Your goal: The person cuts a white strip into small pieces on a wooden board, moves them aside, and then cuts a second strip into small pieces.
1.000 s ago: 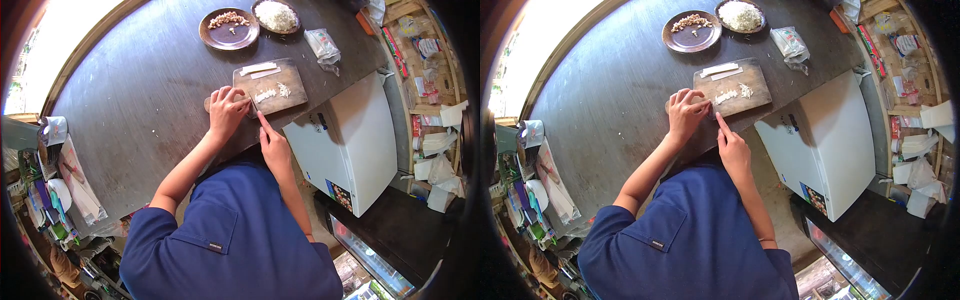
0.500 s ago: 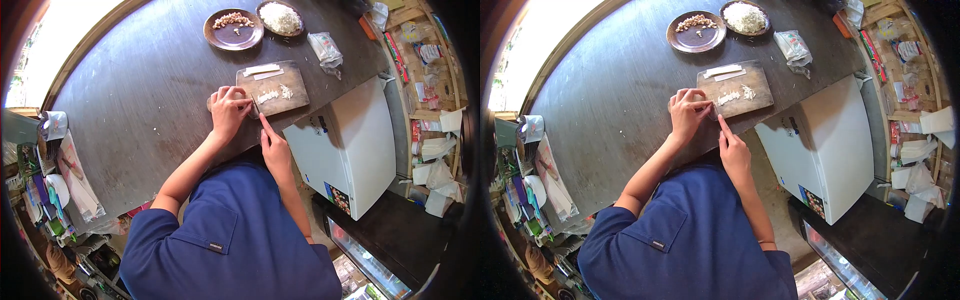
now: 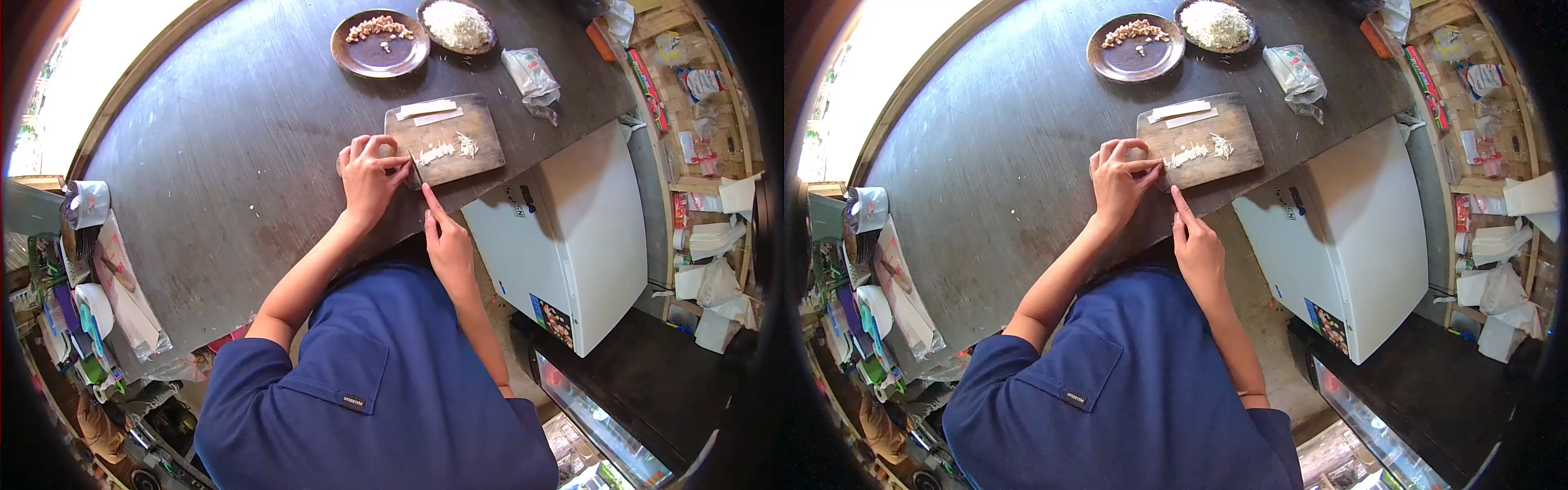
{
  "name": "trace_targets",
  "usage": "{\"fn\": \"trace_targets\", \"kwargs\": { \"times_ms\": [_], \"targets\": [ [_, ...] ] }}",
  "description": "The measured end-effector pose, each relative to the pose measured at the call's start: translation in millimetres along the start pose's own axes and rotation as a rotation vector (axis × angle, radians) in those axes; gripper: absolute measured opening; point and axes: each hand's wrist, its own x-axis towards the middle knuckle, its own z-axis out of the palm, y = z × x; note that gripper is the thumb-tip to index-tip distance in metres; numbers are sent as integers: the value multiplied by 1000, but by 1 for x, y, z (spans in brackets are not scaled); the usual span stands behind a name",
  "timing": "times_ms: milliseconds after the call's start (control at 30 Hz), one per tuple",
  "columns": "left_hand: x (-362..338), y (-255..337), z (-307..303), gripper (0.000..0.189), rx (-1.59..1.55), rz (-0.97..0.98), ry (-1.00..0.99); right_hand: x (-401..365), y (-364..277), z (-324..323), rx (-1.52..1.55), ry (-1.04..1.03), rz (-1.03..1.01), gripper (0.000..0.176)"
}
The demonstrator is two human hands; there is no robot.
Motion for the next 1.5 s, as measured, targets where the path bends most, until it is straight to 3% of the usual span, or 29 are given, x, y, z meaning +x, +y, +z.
{"fn": "trace_targets", "kwargs": {
  "times_ms": [233, 1000, 1167, 1500],
  "targets": [
    [-2, -1, 3, 13, 64, 79, 57, 5, 6, 6, 27, 26, -9, 48],
    [-8, -4, 5, 11, -23, 67, 46, 7, 0, 1, 75, -3, 21, 48],
    [-10, -9, 5, 11, -90, 47, 45, 5, 2, 2, 159, 74, -99, 48],
    [-10, -10, 4, 12, -108, 117, 34, -10, 8, -3, 75, 12, -26, 48]
  ]
}}
